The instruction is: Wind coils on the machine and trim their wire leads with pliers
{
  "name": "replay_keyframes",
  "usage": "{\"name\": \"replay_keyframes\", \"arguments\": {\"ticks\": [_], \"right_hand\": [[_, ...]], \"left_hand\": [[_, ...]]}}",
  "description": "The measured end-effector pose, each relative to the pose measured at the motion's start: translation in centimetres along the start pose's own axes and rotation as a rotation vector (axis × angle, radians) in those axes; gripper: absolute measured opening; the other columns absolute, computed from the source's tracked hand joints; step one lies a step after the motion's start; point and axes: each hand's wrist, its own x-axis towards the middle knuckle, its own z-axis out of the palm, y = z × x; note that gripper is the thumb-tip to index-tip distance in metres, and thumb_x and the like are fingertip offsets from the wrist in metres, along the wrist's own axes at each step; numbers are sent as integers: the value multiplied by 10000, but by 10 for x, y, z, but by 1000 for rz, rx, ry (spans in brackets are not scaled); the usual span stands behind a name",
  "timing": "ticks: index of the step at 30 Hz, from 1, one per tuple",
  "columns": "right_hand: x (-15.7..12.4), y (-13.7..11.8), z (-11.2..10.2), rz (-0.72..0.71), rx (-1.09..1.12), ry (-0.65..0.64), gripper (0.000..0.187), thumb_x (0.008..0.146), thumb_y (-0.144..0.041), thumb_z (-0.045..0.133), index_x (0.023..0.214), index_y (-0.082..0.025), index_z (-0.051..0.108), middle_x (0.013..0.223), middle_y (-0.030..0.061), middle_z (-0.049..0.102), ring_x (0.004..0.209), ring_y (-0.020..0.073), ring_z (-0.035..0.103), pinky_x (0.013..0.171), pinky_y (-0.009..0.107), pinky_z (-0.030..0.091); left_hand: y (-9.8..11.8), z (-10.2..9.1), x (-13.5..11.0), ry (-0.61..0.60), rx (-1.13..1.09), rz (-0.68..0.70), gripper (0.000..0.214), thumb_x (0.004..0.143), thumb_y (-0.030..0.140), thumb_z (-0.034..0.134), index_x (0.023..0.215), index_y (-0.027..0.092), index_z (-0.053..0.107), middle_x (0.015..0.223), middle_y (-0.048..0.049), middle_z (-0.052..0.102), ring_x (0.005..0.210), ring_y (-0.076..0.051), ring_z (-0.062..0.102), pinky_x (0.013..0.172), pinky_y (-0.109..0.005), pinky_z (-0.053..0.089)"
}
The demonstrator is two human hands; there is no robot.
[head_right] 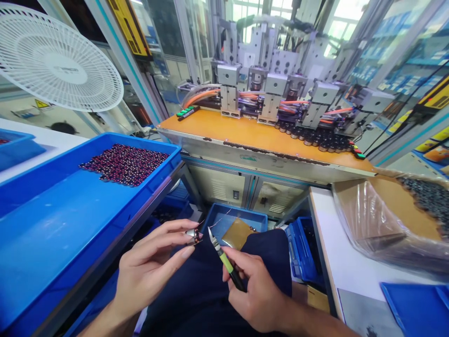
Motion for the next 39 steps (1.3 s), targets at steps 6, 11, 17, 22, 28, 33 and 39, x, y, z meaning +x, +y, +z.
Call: {"name": "replay_keyframes", "arguments": {"ticks": [6,11,17,22,28,33,39], "right_hand": [[-13,-3,-4,-4,69,14,546,834,-146,524,1376,-204,487,954,61,587,792,134,581,741,303,510],[-22,-11,-6,-122,71,-16,674,762,-57,518,1405,-255,483,995,64,614,795,127,620,751,292,531],[-20,-21,-5,-177,82,-45,759,703,-5,492,1420,-254,479,1032,67,622,906,155,638,838,317,542],[-17,-20,-2,-182,114,-49,750,702,-4,499,1406,-264,496,1026,63,621,875,152,640,817,319,551],[-14,-17,1,-180,146,-76,715,741,-20,525,1411,-265,480,1024,68,617,855,151,631,803,340,552],[-13,-19,2,-104,161,-76,640,783,-92,558,1405,-227,496,990,79,612,792,137,614,740,320,548],[-14,-13,4,-94,192,-95,646,811,-113,568,1432,-251,459,981,70,605,769,124,597,704,300,532]], "left_hand": [[-4,0,-1,-7,-119,95,371,758,-54,673,1009,207,589,1139,-80,599,985,-214,703,817,-357,634],[-6,6,-5,42,-208,64,486,749,-81,658,1066,237,472,1077,-71,665,1017,-246,708,796,-395,647],[-6,6,-8,62,-186,84,518,718,-106,676,1058,233,482,1068,-59,721,1007,-230,720,908,-432,612],[-5,3,-9,50,-178,107,524,717,-130,656,1063,226,489,1085,-58,726,1027,-224,714,927,-427,604],[-6,2,-12,40,-184,109,520,725,-136,641,1067,224,489,1098,-60,726,1034,-219,711,964,-445,584],[-6,1,-12,43,-165,106,491,742,-108,647,1060,231,488,1081,-68,734,1022,-228,717,943,-457,597],[-6,0,-12,55,-139,94,448,751,-72,662,1036,233,501,1064,-75,745,998,-241,728,913,-462,610]]}}
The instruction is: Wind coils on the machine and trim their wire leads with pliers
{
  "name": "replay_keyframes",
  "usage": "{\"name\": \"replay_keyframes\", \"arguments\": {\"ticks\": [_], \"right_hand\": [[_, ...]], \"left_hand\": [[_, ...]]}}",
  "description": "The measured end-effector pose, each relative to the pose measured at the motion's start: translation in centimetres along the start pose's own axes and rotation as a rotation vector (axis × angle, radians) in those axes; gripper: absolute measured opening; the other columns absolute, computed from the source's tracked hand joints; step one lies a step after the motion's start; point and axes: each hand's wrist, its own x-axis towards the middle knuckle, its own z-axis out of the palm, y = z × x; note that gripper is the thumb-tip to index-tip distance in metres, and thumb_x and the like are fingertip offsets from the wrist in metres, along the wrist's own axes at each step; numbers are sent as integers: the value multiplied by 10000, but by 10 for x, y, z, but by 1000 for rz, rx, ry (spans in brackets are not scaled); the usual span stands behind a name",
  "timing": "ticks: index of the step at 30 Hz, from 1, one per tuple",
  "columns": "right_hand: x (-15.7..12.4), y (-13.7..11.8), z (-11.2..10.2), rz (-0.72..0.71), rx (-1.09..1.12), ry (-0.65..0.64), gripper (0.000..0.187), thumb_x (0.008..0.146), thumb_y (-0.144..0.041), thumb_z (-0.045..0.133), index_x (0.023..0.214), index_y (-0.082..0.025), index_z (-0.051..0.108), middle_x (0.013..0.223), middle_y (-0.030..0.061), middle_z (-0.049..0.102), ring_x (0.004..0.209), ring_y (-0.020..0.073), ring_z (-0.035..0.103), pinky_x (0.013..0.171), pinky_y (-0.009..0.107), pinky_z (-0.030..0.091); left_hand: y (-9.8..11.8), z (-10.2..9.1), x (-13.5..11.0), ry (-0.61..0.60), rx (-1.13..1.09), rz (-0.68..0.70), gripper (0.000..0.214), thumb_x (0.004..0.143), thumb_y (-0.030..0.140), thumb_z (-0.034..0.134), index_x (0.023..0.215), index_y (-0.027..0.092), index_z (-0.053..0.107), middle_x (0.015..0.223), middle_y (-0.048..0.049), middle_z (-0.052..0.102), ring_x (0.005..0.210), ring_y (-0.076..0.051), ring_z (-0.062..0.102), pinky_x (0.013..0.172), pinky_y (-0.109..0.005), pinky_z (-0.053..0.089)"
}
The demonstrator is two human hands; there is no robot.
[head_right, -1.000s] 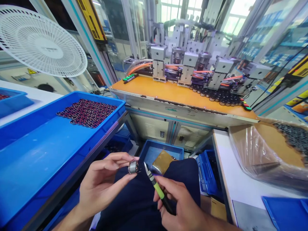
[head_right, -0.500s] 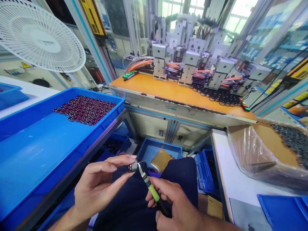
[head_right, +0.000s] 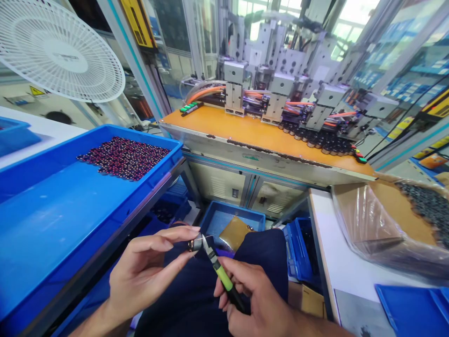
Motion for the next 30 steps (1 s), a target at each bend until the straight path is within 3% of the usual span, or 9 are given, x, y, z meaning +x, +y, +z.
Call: {"name": "replay_keyframes", "arguments": {"ticks": [4,14,22,25,30], "right_hand": [[1,2,1,-24,0,7,635,824,-111,576,1432,-254,458,971,67,604,742,112,584,683,283,522],[5,-7,4,70,-7,27,643,734,-77,578,1363,-206,539,902,48,596,694,100,552,637,244,482],[9,-9,2,74,-198,70,392,707,-95,537,1062,-163,689,760,5,540,622,89,482,568,203,415],[10,-10,1,107,-256,98,428,735,-115,550,1144,-167,665,761,7,555,627,94,492,573,210,417],[9,-6,-2,109,-159,138,553,803,-173,561,1355,-192,537,885,47,595,710,122,555,675,281,497]], "left_hand": [[0,0,1,8,11,5,430,752,-68,664,1021,229,508,1049,-74,750,984,-241,733,904,-462,614],[0,0,0,6,0,-9,474,727,-103,657,1040,226,521,1065,-66,744,1008,-232,725,945,-446,593],[-1,0,0,5,43,-8,442,736,-75,666,1025,229,526,1041,-67,751,992,-238,729,928,-447,601],[-2,1,0,4,53,-21,432,739,-78,660,1011,231,528,1026,-59,749,1000,-232,725,928,-439,601],[-1,0,1,23,43,-42,428,738,-81,659,1008,230,540,1018,-45,742,1004,-212,721,926,-398,604]]}}
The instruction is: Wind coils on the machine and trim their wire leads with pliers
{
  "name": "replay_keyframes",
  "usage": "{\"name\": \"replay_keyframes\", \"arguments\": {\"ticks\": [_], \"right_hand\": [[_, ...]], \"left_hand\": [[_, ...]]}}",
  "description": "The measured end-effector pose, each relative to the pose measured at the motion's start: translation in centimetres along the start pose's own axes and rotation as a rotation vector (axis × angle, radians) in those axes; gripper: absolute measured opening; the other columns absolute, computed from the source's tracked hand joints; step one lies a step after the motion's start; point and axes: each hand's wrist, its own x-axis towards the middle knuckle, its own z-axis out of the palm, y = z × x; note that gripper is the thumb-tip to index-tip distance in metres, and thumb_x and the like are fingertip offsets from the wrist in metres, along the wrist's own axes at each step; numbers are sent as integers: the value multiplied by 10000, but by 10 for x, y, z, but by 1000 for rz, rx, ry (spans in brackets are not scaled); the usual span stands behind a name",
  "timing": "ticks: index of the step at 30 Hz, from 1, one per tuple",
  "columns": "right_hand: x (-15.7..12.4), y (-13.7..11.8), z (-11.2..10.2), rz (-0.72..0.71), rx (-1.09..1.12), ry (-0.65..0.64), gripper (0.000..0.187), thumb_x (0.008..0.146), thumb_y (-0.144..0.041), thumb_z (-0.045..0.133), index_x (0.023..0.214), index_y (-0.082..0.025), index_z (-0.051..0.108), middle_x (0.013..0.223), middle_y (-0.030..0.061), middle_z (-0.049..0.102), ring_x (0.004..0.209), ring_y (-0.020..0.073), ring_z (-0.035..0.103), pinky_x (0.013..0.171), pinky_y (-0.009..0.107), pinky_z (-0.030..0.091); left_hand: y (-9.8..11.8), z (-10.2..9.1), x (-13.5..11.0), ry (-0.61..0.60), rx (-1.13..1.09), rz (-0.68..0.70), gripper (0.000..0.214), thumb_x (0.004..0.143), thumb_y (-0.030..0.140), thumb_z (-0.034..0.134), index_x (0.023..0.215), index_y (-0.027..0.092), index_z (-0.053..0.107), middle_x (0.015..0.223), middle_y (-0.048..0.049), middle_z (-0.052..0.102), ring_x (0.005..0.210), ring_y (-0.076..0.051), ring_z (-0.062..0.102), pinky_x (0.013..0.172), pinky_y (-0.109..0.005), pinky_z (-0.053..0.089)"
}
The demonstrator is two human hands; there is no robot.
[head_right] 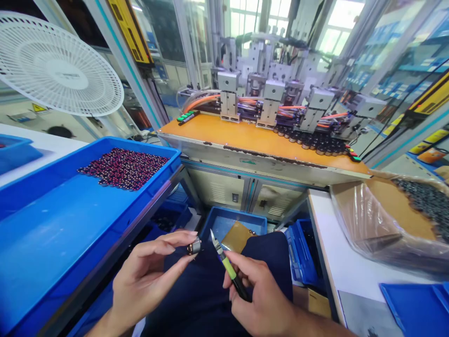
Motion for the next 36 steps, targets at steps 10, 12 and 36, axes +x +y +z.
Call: {"name": "replay_keyframes", "arguments": {"ticks": [10,12,36], "right_hand": [[-1,9,2,6,142,12,709,704,-116,573,1408,-156,494,1025,105,607,879,178,610,830,362,531],[1,12,5,11,163,42,700,677,-107,570,1375,-151,535,1001,101,619,861,177,611,822,347,533],[323,-76,-151,-594,-1305,452,546,747,-441,540,1157,-110,683,1021,157,723,816,269,676,670,342,494]], "left_hand": [[2,-3,3,63,-44,-104,391,746,-31,694,1010,230,573,1016,-44,738,978,-190,726,845,-304,625],[0,-4,3,81,-63,-155,345,764,26,714,992,243,573,1014,-33,737,966,-194,732,812,-310,634],[2,-171,-15,714,-239,-963,437,601,282,863,990,147,717,1048,-122,761,926,-231,739,881,-314,582]]}}
